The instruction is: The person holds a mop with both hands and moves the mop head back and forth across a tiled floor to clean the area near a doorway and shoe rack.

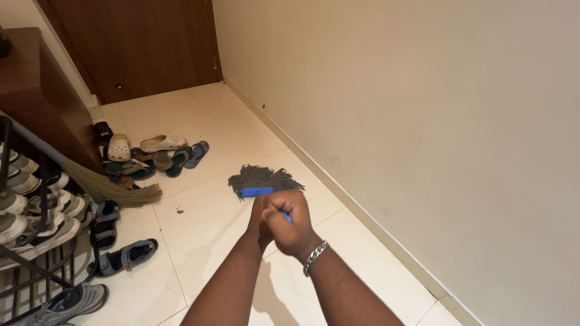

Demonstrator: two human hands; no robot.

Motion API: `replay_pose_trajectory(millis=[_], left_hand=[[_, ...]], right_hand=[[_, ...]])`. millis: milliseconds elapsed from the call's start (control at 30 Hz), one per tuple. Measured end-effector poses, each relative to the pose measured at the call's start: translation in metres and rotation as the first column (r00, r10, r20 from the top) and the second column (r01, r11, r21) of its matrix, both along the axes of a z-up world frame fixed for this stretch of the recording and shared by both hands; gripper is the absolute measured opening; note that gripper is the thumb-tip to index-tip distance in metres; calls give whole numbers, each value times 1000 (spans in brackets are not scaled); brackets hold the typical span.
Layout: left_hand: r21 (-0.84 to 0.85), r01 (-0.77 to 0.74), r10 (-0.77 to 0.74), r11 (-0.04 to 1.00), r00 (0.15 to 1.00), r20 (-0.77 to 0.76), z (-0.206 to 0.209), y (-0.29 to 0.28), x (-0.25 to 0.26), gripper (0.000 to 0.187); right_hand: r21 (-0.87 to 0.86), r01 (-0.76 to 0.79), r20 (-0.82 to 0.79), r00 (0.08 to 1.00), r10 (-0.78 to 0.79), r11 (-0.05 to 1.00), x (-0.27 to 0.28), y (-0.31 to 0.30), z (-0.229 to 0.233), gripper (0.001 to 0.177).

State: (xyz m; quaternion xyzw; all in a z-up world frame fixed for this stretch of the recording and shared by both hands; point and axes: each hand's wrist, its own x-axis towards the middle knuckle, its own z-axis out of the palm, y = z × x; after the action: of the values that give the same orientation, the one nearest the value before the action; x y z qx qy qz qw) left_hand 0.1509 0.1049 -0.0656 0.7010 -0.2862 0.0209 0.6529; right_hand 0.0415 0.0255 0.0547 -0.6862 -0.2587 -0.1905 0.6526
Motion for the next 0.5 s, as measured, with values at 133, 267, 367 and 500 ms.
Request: replay_pose_trajectory(millis=[133, 267, 367, 500], left_hand=[[113, -77, 77, 991, 997, -2, 30, -3, -3, 29], [201, -114, 125, 973, 991, -42, 66, -3, -14, 25], [219, -120, 131, 968, 991, -36, 96, -4, -21, 26], [287, -209, 232, 935, 972, -48, 121, -9, -24, 32]], right_hand=[[96, -46, -13, 999, 48, 994, 9, -3, 19, 27], [192, -84, -69, 993, 98, 978, 14, -7, 49, 31], [223, -96, -83, 990, 117, 970, 18, -9, 76, 29], [170, -70, -47, 996, 79, 983, 24, -13, 102, 30]])
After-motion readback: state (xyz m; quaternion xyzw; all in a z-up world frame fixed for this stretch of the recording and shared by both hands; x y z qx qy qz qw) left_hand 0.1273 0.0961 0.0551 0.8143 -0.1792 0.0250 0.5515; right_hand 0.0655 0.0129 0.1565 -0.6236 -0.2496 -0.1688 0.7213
